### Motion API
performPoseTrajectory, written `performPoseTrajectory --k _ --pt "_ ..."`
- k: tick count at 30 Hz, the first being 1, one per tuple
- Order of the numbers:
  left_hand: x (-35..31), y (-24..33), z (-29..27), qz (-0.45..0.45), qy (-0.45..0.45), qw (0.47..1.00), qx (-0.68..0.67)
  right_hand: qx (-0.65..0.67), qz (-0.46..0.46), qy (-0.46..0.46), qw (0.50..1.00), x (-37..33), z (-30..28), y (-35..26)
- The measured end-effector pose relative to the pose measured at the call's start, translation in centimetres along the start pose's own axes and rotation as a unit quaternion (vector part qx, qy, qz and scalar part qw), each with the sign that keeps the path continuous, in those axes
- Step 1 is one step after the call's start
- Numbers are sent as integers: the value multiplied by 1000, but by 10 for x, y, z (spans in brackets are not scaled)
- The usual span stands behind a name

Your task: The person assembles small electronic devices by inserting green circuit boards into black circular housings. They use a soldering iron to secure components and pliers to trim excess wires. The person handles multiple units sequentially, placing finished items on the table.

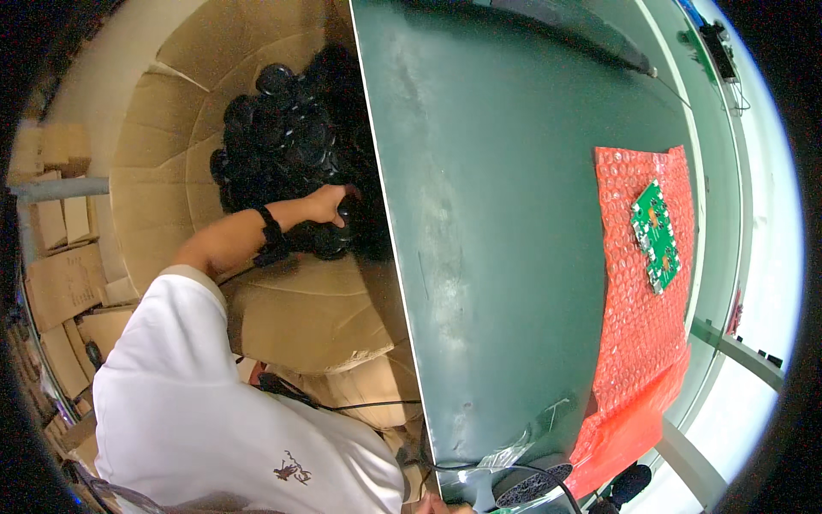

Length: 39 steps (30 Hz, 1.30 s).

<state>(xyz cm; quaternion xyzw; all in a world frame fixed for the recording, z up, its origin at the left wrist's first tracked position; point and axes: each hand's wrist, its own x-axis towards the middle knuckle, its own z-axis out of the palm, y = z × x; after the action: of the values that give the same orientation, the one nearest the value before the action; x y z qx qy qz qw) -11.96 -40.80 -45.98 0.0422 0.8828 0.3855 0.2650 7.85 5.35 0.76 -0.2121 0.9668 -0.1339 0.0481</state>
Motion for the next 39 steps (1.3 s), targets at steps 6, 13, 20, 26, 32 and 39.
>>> performPoseTrajectory --k 6,13,20,26,32,39 --pt "-68 58 -120 -54 -70 945 -316 8 0 46 999 -7 8 -1" --pt "-176 209 -264 107 -68 917 -378 26 11 109 994 -14 15 -5" --pt "-144 394 -237 221 12 858 -464 39 26 157 987 -30 32 12" --pt "-37 463 -148 271 151 897 -316 82 -5 231 969 -31 30 14" --pt "-35 455 -169 356 423 825 -118 93 -12 249 964 -34 28 12" --pt "-174 531 -101 425 -42 869 -249 416 129 318 842 -44 28 17"
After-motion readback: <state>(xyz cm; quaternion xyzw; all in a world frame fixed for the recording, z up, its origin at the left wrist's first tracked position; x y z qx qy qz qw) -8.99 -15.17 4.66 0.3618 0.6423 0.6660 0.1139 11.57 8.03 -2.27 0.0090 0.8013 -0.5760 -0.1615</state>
